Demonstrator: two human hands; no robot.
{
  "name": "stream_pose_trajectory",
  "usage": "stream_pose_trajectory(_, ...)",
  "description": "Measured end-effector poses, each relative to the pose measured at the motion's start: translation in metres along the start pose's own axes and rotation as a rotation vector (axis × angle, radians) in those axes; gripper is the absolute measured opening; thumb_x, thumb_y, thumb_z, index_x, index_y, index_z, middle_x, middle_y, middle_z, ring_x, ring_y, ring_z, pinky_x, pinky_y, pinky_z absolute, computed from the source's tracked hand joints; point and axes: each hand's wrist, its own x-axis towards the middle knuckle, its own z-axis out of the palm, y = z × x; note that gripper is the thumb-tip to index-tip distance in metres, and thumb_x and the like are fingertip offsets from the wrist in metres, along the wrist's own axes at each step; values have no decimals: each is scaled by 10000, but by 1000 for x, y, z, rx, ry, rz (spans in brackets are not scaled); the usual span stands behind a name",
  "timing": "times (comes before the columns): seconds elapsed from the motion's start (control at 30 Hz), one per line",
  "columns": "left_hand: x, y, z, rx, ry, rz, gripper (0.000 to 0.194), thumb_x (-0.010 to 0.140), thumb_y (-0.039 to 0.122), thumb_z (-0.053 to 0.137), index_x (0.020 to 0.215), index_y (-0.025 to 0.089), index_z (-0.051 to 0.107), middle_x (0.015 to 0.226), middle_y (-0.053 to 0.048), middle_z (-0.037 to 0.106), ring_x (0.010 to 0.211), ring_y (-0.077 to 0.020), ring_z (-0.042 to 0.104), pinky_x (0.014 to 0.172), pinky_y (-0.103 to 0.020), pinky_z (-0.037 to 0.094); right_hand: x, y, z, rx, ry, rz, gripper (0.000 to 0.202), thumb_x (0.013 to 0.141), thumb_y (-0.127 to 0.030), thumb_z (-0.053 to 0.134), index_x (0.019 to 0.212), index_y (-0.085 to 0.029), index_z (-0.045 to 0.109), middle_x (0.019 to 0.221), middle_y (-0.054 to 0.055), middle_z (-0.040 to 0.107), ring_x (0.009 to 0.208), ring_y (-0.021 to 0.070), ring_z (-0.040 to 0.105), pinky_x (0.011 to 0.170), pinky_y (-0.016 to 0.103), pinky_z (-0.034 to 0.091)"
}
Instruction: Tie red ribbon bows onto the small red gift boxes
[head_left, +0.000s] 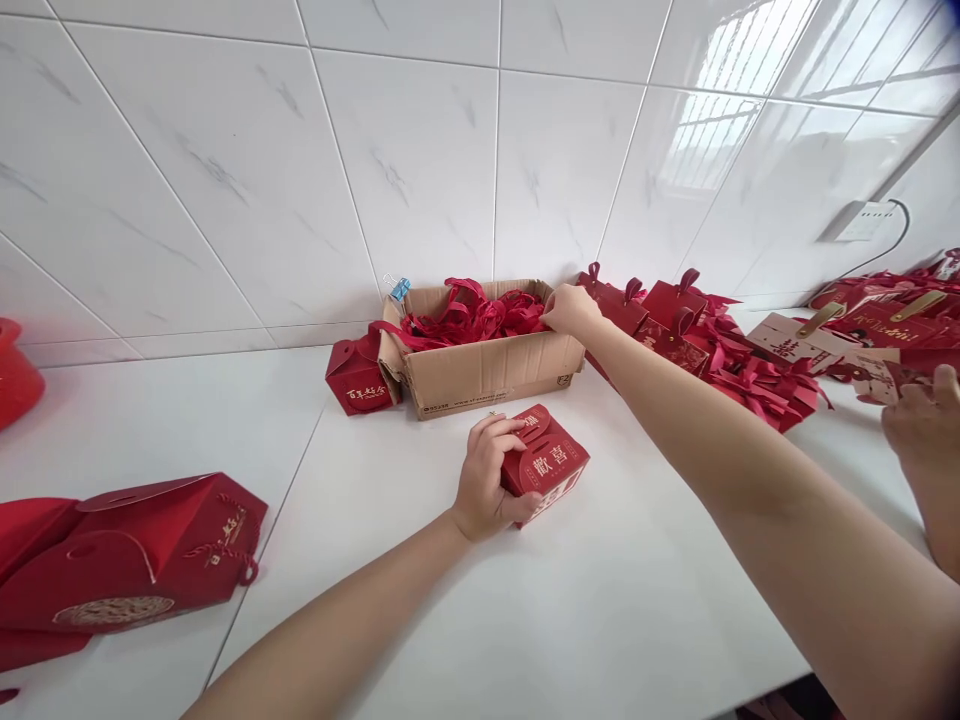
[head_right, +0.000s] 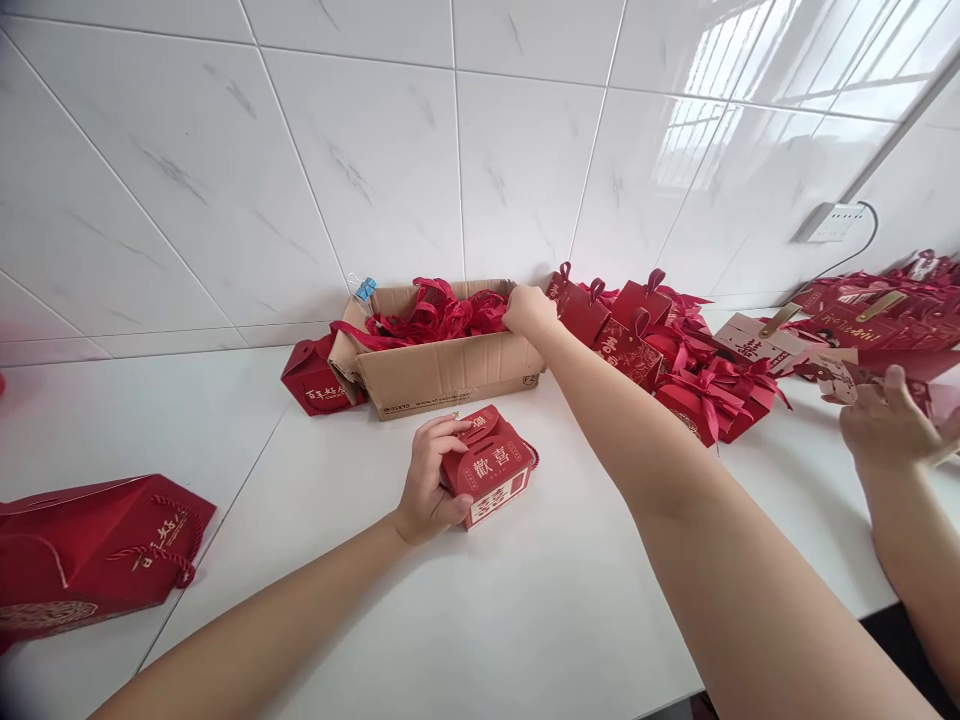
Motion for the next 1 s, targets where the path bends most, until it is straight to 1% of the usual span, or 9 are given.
stream_pose_trajectory(0.13,1,-1,2,14,10,74,598,663,605,640,1077,213,459,1095,-124,573,1086,-315,510,947,-561,409,-6,1,-14,108,137,-43,197,843,-278,532,902,-156,675,861,98,657,836,213,605,778,386,490)
stream_pose_trajectory(0.23,3,1,2,40,-6,78,583,618,424,724,1083,210,446,1113,-123,564,1067,-297,525,944,-547,420,-8,-5,-34,258,232,-94,135,817,-258,591,799,-142,658,742,74,604,785,205,579,769,415,487)
stream_pose_trajectory(0.37,3,2,0,54,-28,59,543,624,377,702,1071,216,440,1136,-123,545,1077,-294,513,930,-542,428,-17,-17,-73,539,400,-190,141,815,-185,596,679,-156,573,687,25,543,728,156,545,797,409,464)
stream_pose_trajectory(0.47,3,3,-1,58,-39,43,523,640,387,691,1067,220,438,1137,-120,537,1086,-296,505,926,-539,432,-45,-23,-104,1016,371,-224,179,872,-181,504,693,-178,490,624,-20,486,574,93,488,657,313,458)
stream_pose_trajectory(0.6,3,4,-1,68,-34,41,515,659,399,696,1067,223,437,1128,-114,537,1099,-297,496,936,-532,433,-111,-3,-121,1127,293,-254,219,877,-273,511,673,-216,455,524,-80,254,438,65,193,423,239,204)
stream_pose_trajectory(0.73,2,4,0,73,-32,39,519,661,405,701,1070,218,441,1139,-119,534,1107,-301,491,948,-535,426,-173,55,-87,1017,276,-163,308,811,-416,606,638,-229,433,512,-75,247,425,71,195,422,246,168)
stream_pose_trajectory(0.83,1,4,1,68,-26,38,523,668,408,691,1082,218,435,1151,-127,531,1122,-311,486,944,-541,426,-207,104,-39,566,-25,2,316,804,-518,561,706,-218,543,511,-45,366,440,102,306,434,263,232)
stream_pose_trajectory(0.93,2,4,2,64,-17,42,547,679,415,682,1117,232,410,1161,-124,523,1127,-319,489,929,-548,434,-236,135,-2,216,-277,-22,336,855,-487,472,658,-222,530,591,4,504,541,159,444,523,303,339)
stream_pose_trajectory(1.0,2,4,2,60,-15,51,578,686,406,678,1157,235,389,1168,-128,515,1122,-322,490,926,-554,437,-253,143,8,110,-291,-32,316,879,-453,430,674,-228,512,689,32,570,613,192,510,580,331,392)
